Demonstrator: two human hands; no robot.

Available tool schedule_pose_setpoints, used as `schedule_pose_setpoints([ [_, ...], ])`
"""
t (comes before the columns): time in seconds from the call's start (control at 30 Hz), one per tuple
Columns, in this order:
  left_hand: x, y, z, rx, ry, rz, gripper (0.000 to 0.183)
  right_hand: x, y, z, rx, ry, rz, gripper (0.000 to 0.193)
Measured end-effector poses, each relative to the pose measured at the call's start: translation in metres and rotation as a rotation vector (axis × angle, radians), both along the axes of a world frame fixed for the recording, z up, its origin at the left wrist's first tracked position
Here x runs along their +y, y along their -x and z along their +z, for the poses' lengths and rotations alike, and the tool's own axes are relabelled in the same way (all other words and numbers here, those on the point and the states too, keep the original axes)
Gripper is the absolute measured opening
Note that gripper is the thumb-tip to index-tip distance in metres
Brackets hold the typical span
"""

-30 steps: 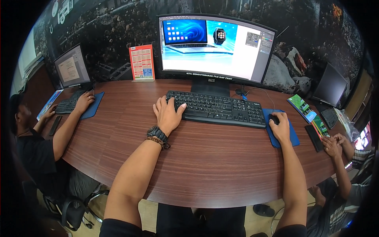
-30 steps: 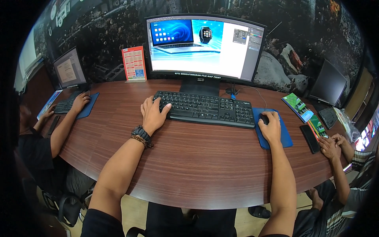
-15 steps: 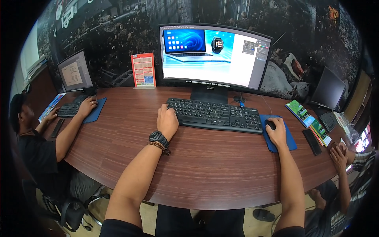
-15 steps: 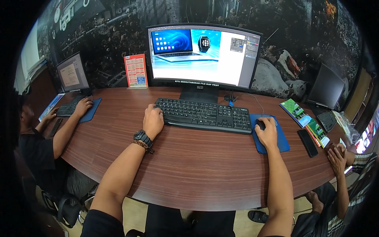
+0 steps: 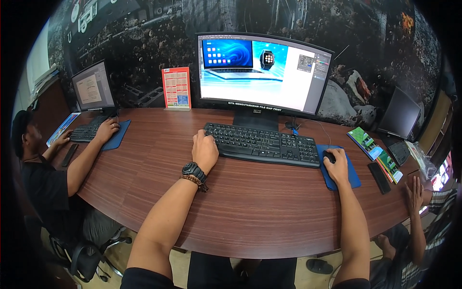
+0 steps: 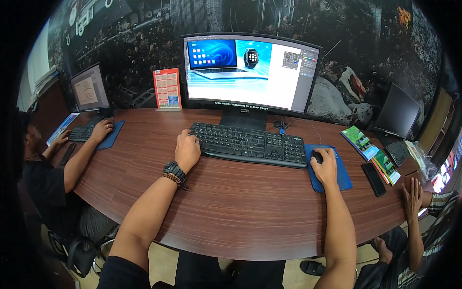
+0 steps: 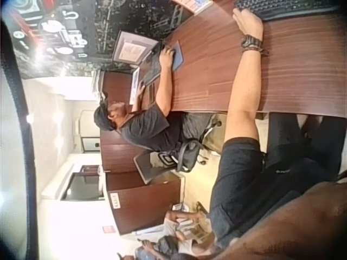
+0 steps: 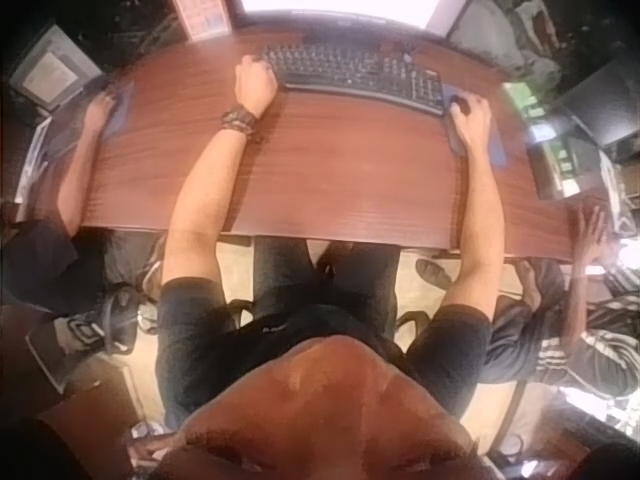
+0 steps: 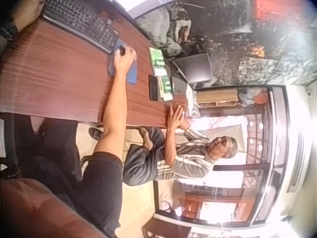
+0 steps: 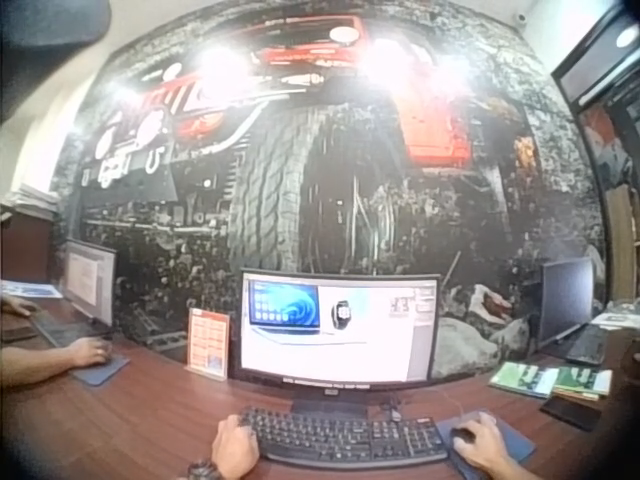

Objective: The recorder is performing graphic design tasks on a computer, including organizing files and reviewing layouts.

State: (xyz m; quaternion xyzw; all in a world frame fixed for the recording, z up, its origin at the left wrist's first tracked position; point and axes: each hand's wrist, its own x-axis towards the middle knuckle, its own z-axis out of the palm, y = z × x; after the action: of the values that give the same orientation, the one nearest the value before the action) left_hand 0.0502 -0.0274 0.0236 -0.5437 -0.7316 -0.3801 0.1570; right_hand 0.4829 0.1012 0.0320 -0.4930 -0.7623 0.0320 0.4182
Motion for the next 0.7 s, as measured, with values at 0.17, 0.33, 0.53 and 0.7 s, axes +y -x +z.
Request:
schedule_pose_setpoints([
  [0.17,0.0017,-0.0011,-0.0029,-0.046,-0.036,-0.006,0.017,-0.0024,0.0015,0.0017,0.017,0.016,0.005,0.033],
  [0.33,0.0046,-0.003,-0.0075,-0.021,-0.094,-0.01,0.024,0.0008,0.0006,-0.0012,0.012,0.008,0.0,0.034],
  [0.53,0.0037,-0.0049,-0.0061,-0.049,-0.07,-0.019,0.031,-0.0009,0.0007,0.0016,0.006,0.006,0.006,0.033],
  [0.7,0.0016,-0.0049,-0.0046,-0.032,-0.032,0.001,0.035,0.0006,-0.0001,-0.0002,0.003,0.003,0.007,0.033],
])
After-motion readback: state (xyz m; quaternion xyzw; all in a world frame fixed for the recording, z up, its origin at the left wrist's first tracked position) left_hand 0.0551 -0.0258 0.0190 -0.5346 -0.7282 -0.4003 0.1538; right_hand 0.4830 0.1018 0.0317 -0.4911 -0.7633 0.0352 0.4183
